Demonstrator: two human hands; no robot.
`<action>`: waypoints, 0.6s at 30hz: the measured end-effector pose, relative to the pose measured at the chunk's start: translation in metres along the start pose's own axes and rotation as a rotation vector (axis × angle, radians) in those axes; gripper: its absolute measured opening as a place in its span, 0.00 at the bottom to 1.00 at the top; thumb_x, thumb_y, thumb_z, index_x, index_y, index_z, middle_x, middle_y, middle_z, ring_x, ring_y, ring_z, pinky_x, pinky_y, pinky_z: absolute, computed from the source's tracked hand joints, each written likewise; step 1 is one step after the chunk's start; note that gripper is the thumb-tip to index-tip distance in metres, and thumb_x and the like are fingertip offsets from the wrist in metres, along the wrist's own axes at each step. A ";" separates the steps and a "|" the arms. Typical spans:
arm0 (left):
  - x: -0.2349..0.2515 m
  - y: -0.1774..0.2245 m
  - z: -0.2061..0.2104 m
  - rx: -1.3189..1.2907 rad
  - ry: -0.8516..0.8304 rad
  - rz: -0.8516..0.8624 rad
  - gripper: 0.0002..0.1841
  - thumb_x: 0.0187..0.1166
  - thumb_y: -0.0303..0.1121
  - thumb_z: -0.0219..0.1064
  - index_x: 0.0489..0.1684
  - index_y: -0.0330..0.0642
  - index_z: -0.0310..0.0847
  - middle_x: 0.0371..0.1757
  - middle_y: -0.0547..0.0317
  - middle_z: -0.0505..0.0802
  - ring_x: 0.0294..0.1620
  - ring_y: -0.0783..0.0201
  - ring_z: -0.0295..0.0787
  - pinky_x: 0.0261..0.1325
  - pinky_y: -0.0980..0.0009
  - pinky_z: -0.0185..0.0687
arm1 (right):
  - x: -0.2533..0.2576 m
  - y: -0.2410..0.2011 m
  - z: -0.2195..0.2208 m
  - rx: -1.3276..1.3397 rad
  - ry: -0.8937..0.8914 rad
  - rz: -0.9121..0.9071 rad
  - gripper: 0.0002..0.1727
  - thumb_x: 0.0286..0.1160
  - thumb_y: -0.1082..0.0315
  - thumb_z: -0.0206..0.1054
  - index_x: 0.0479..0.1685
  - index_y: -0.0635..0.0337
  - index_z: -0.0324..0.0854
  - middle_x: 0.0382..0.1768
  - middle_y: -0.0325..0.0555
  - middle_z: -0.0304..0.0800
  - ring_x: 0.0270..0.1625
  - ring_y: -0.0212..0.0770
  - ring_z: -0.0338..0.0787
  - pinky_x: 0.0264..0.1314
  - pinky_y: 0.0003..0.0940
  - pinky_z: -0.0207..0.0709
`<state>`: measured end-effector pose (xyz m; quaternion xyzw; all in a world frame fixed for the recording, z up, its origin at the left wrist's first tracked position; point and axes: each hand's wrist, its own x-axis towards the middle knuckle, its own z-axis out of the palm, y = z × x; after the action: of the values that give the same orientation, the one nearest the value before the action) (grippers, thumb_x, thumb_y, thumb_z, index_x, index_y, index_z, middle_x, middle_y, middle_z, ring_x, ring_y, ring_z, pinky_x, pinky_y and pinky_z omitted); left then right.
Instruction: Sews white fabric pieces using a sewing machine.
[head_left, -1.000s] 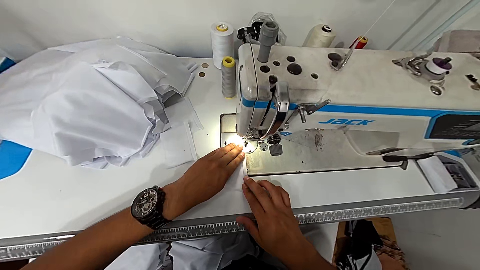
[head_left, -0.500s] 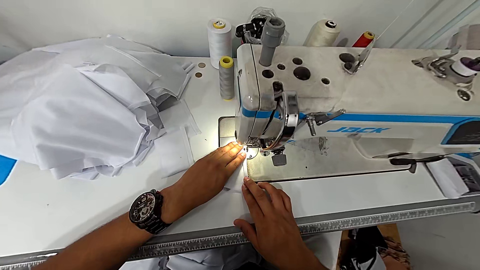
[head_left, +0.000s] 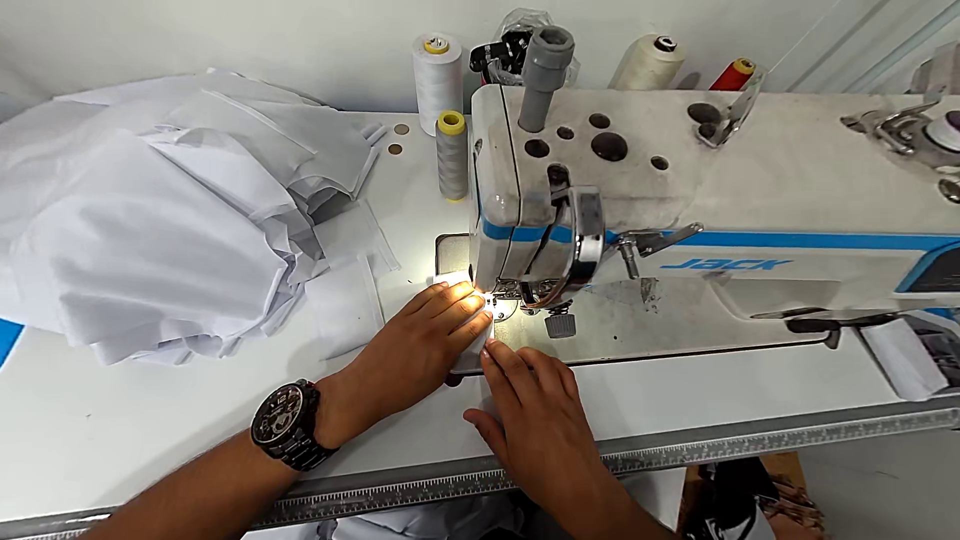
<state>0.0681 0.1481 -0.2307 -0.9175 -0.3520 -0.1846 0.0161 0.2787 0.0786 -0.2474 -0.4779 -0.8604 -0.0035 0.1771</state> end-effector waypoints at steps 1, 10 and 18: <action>0.000 0.000 0.000 0.000 0.004 -0.003 0.21 0.80 0.25 0.54 0.66 0.41 0.88 0.68 0.51 0.90 0.77 0.52 0.80 0.84 0.56 0.67 | 0.004 0.001 0.000 -0.003 -0.004 0.002 0.35 0.87 0.36 0.47 0.71 0.52 0.85 0.77 0.37 0.82 0.71 0.46 0.82 0.72 0.48 0.72; 0.001 -0.003 0.001 0.047 0.014 -0.036 0.20 0.80 0.25 0.54 0.63 0.40 0.89 0.67 0.54 0.91 0.75 0.54 0.83 0.81 0.57 0.70 | 0.023 0.008 0.001 -0.026 -0.037 0.012 0.36 0.86 0.36 0.48 0.76 0.53 0.81 0.80 0.40 0.78 0.74 0.48 0.80 0.70 0.48 0.73; 0.033 -0.017 -0.021 -0.113 0.041 -0.315 0.13 0.78 0.25 0.59 0.51 0.28 0.86 0.60 0.37 0.90 0.66 0.40 0.86 0.68 0.44 0.80 | -0.007 0.011 0.006 0.110 0.073 0.018 0.26 0.87 0.45 0.53 0.70 0.48 0.85 0.77 0.37 0.82 0.82 0.44 0.75 0.84 0.48 0.67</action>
<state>0.0725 0.1790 -0.2017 -0.8464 -0.4802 -0.2229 -0.0573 0.2894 0.0798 -0.2566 -0.4748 -0.8478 0.0282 0.2346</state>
